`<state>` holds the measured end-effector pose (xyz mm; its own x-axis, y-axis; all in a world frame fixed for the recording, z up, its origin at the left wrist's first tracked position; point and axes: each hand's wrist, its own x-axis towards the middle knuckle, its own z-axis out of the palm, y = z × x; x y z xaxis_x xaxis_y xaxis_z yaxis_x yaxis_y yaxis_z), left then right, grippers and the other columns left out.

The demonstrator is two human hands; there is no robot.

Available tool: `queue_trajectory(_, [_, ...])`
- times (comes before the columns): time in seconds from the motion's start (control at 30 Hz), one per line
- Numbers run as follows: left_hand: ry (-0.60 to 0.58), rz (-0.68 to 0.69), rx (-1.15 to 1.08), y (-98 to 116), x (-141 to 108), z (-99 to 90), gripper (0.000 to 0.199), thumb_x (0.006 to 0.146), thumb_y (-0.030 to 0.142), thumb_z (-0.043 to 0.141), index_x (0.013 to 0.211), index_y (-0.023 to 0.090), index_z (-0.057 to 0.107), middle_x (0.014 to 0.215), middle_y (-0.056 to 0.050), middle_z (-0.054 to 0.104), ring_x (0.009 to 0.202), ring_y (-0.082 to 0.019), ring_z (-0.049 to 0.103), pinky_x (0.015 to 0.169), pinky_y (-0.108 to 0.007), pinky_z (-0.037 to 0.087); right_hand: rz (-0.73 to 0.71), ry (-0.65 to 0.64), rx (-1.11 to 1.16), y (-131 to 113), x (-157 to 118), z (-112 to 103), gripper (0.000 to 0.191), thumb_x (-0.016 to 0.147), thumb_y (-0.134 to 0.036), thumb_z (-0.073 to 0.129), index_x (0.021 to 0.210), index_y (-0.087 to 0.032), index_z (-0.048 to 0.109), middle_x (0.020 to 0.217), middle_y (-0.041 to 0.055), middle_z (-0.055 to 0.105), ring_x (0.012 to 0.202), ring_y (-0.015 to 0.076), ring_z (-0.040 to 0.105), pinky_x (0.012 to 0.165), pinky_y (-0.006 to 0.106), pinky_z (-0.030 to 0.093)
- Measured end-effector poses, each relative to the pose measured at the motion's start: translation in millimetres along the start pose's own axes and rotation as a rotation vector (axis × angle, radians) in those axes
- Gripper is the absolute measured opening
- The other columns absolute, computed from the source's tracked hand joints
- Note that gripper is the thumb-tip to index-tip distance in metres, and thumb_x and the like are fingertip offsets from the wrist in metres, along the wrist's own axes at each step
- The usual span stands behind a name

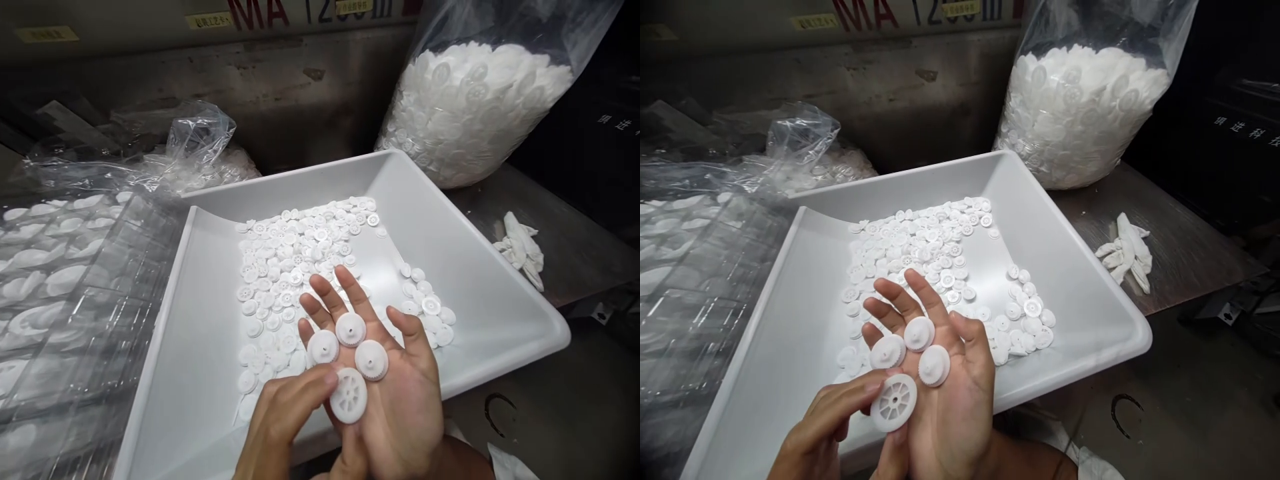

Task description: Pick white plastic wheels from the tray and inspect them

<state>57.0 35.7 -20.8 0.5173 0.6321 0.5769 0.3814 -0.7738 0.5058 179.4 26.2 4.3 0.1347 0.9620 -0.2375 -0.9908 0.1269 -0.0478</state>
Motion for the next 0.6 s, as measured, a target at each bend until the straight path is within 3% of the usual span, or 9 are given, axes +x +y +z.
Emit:
queue_trajectory(0.2, [-0.001, -0.111, -0.098, 6, -2, -0.2, 0.054, 0.073, 0.002, 0.066, 0.121, 0.026, 0.056, 0.098, -0.004, 0.073, 0.09, -0.023, 0.069, 0.074, -0.036, 0.062, -0.031, -0.039, -0.024, 0, -1, 0, 0.051, 0.09, -0.046, 0.036, 0.124, -0.019, 0.063, 0.128, 0.0071, 0.065, 0.12, 0.0186, 0.059, 0.105, 0.033, 0.041])
queue_trajectory(0.5, [0.028, -0.147, -0.09, 8, -8, -0.4, 0.055, 0.071, 0.001, 0.067, 0.12, 0.026, 0.058, 0.098, -0.004, 0.072, 0.091, -0.023, 0.067, 0.074, -0.037, 0.062, -0.044, -0.055, -0.065, 0, -2, 0, 0.051, 0.09, -0.046, 0.035, 0.123, -0.02, 0.063, 0.128, 0.0063, 0.064, 0.12, 0.0178, 0.059, 0.107, 0.033, 0.04])
queue_trajectory(0.6, [0.061, -0.187, -0.066, 10, -8, 0.4, 0.047, 0.072, 0.007, 0.07, 0.113, 0.027, 0.061, 0.095, -0.002, 0.073, 0.088, -0.023, 0.069, 0.072, -0.037, 0.062, -0.048, -0.053, -0.065, 0, -2, -1, 0.05, 0.09, -0.046, 0.036, 0.122, -0.02, 0.063, 0.127, 0.0068, 0.064, 0.119, 0.0182, 0.06, 0.107, 0.034, 0.039])
